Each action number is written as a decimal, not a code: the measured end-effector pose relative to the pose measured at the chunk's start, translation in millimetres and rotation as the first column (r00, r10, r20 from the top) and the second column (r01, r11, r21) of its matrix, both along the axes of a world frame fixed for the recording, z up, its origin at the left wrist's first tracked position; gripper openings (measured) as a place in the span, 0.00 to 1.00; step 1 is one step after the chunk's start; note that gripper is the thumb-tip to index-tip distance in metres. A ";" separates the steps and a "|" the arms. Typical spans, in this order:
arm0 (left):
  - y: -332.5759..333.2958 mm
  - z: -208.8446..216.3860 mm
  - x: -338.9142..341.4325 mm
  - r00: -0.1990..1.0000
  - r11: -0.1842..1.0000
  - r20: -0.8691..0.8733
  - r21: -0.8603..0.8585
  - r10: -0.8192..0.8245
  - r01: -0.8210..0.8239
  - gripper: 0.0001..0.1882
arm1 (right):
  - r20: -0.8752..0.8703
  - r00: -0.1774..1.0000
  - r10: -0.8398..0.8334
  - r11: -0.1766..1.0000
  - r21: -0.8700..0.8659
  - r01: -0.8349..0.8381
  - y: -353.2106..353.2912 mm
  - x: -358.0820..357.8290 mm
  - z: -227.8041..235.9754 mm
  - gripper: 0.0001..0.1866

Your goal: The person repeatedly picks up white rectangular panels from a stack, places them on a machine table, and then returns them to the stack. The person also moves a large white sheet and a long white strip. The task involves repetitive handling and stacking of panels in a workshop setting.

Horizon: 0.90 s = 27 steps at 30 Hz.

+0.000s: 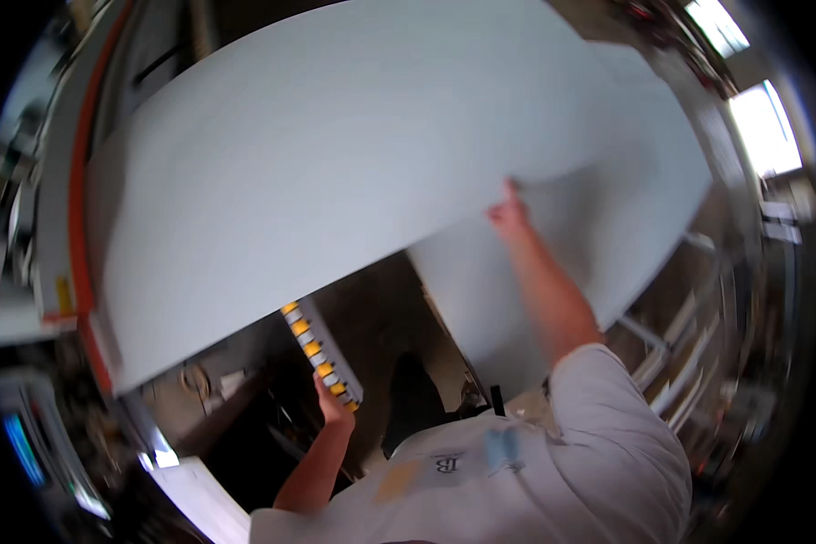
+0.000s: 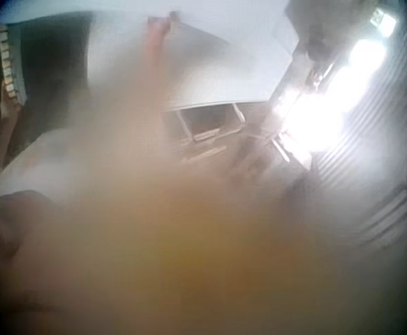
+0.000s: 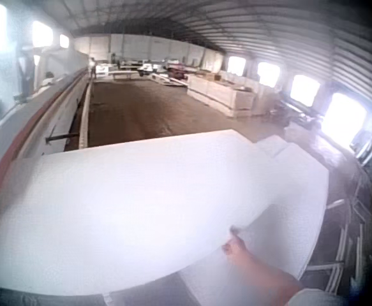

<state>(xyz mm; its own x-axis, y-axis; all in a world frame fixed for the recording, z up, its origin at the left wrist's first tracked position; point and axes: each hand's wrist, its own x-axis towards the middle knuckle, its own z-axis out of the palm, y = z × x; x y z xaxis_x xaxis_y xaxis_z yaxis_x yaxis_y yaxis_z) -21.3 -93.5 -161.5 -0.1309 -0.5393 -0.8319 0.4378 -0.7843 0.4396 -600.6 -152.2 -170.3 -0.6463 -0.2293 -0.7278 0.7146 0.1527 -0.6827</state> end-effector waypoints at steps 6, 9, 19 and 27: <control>-29.1 32.0 -11.2 0.981 0.993 0.176 0.103 -0.078 0.061 0.35 | -0.401 0.175 0.899 0.388 0.545 -0.743 63.3 131.1 -2.2 0.27; -31.8 46.1 -14.3 0.919 0.983 0.350 0.057 -0.183 0.174 0.35 | -0.131 -0.138 0.982 -0.036 0.583 -0.811 155.1 195.0 38.3 0.25; -18.7 57.5 -29.7 0.845 0.897 0.497 -0.255 -0.199 0.361 0.34 | 0.213 0.912 0.351 0.901 0.188 -0.391 676.3 251.3 -143.4 0.21; -18.7 52.7 -120.9 0.612 0.192 0.715 -0.585 -0.337 0.788 0.21 | -0.126 0.961 0.246 0.760 0.641 -0.111 712.1 298.8 -132.3 0.29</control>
